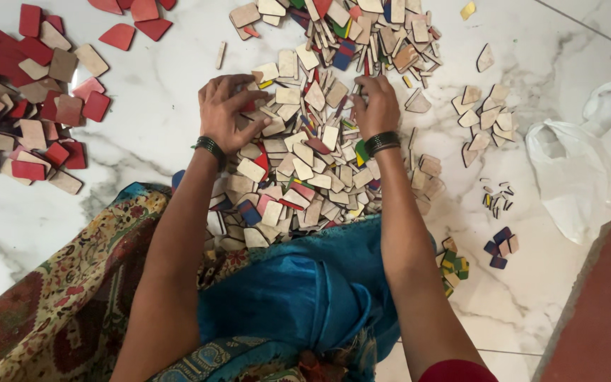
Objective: The person sits on the floor and sorts through a large pile of small wooden cut pieces, picking up individual pieces and placing them into separate groups by color and shape on the floor. The pile is spread out and regathered as the sorting continues.
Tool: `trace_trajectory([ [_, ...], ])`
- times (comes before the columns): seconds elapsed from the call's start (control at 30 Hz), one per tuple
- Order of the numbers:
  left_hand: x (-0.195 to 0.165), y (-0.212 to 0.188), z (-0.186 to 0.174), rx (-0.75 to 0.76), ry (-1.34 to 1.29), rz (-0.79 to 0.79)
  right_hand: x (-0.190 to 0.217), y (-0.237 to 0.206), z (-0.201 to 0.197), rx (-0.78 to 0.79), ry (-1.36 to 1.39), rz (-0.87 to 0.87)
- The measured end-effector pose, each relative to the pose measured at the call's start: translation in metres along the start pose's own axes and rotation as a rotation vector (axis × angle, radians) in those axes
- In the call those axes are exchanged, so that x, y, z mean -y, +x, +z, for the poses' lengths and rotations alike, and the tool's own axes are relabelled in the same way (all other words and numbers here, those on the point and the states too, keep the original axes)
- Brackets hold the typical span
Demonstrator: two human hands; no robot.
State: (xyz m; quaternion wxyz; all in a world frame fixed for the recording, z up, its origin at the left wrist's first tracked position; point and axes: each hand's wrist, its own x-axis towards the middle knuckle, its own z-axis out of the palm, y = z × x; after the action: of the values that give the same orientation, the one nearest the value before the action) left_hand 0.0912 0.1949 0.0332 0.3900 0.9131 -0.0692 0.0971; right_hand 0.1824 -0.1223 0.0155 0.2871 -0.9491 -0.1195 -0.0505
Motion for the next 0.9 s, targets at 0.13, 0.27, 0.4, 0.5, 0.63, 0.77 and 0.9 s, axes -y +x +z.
trace_trajectory([
  [0.13, -0.001, 0.001, -0.001, -0.004, 0.011, 0.004, -0.003, 0.001, 0.002, -0.012, -0.043, -0.062],
  [0.27, -0.002, 0.001, -0.001, 0.014, 0.002, -0.02, -0.007, -0.002, 0.006, -0.016, -0.058, -0.116],
  [0.4, -0.001, 0.002, 0.003, 0.022, 0.048, -0.014, -0.008, -0.003, 0.01, -0.053, -0.063, -0.113],
  [0.5, 0.004, 0.005, 0.007, 0.063, 0.109, -0.018, -0.009, 0.001, 0.006, -0.156, 0.019, -0.169],
  [0.63, 0.01, 0.012, 0.019, 0.113, 0.156, -0.119, -0.034, 0.006, -0.033, -0.168, 0.99, 0.243],
  [0.77, 0.004, 0.007, 0.034, 0.139, 0.183, -0.11, -0.089, -0.023, -0.1, -0.557, 1.516, 0.446],
  [0.9, 0.002, -0.005, 0.036, 0.208, 0.139, -0.167, -0.136, -0.08, -0.151, -0.987, 1.821, 0.795],
])
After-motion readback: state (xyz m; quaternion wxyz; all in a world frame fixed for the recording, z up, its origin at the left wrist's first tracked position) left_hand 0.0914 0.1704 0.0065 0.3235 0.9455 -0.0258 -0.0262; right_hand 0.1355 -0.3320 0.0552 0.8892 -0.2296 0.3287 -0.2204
